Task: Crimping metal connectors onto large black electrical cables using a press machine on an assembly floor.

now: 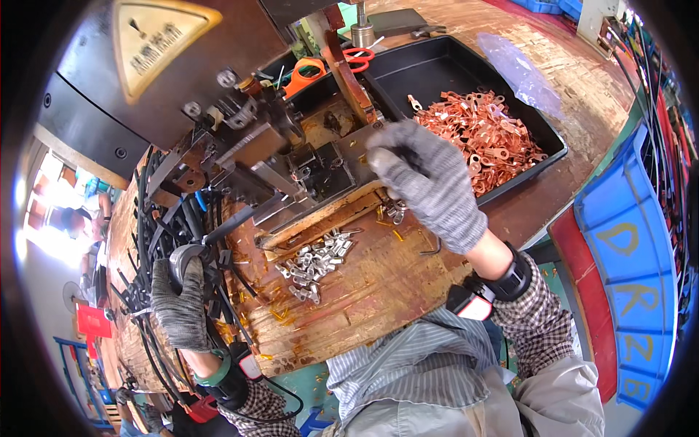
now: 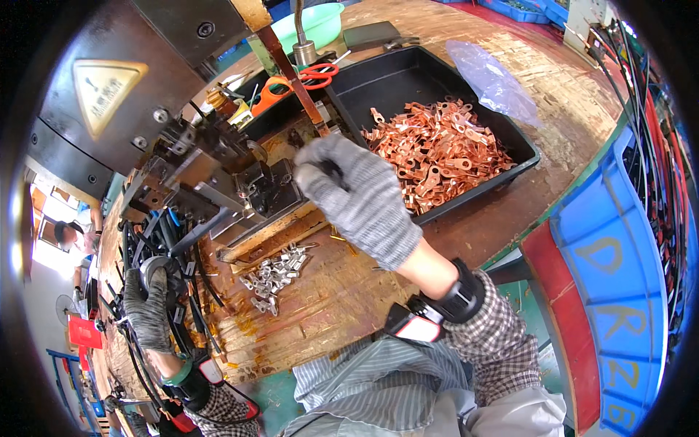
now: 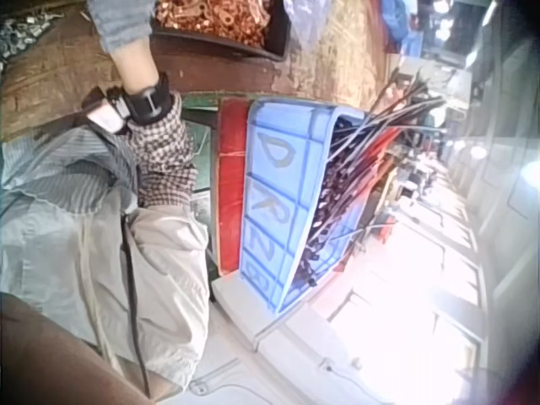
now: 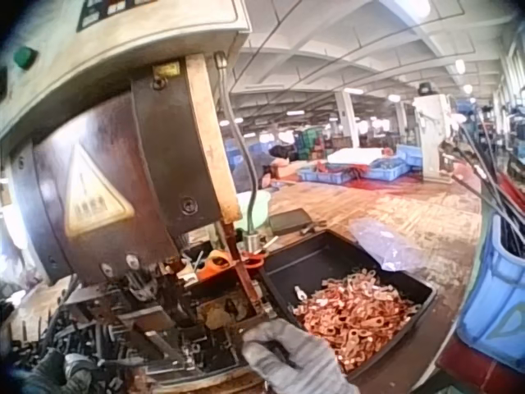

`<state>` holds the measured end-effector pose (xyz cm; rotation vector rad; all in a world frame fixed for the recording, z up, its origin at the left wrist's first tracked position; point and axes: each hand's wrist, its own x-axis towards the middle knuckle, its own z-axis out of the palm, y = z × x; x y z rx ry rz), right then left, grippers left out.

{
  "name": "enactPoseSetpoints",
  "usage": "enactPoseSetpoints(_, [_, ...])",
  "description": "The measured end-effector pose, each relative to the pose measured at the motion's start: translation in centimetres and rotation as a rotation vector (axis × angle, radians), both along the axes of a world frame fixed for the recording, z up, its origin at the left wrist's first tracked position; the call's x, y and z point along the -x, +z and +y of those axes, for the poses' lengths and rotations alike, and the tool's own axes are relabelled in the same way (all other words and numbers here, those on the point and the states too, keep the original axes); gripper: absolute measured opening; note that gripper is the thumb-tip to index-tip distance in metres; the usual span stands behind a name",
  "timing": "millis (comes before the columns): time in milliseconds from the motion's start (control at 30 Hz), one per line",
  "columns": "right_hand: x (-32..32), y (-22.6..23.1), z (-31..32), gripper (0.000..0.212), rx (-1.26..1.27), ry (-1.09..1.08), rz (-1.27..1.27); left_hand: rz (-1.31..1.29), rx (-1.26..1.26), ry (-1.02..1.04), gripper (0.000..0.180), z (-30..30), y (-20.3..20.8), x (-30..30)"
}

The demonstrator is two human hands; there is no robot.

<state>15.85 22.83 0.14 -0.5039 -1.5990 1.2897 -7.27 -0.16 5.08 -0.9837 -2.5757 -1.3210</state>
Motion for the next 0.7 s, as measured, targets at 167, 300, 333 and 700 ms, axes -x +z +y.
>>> enactPoseSetpoints(167, [-3.6,-0.1,-2.8,0.012,0.212,0.003,0.036,0.12,-0.027,-0.038,0.03,-0.9,-0.9,1.7])
enactPoseSetpoints(300, [-5.8,-1.6,-4.9,0.012,0.239,0.177,-0.154,0.097,-0.101,-0.058,0.029,-1.9,0.3,-1.0])
enactPoseSetpoints(333, [-7.2,-1.5,-4.7,0.014,0.233,0.198,-0.325,0.024,-0.197,-0.105,0.029,-1.7,0.3,-2.4])
enactPoseSetpoints(700, [-1.9,3.6,-9.4,0.048,-0.419,0.668,-0.333,1.153,0.146,-0.69,0.006,-8.8,1.5,-9.5])
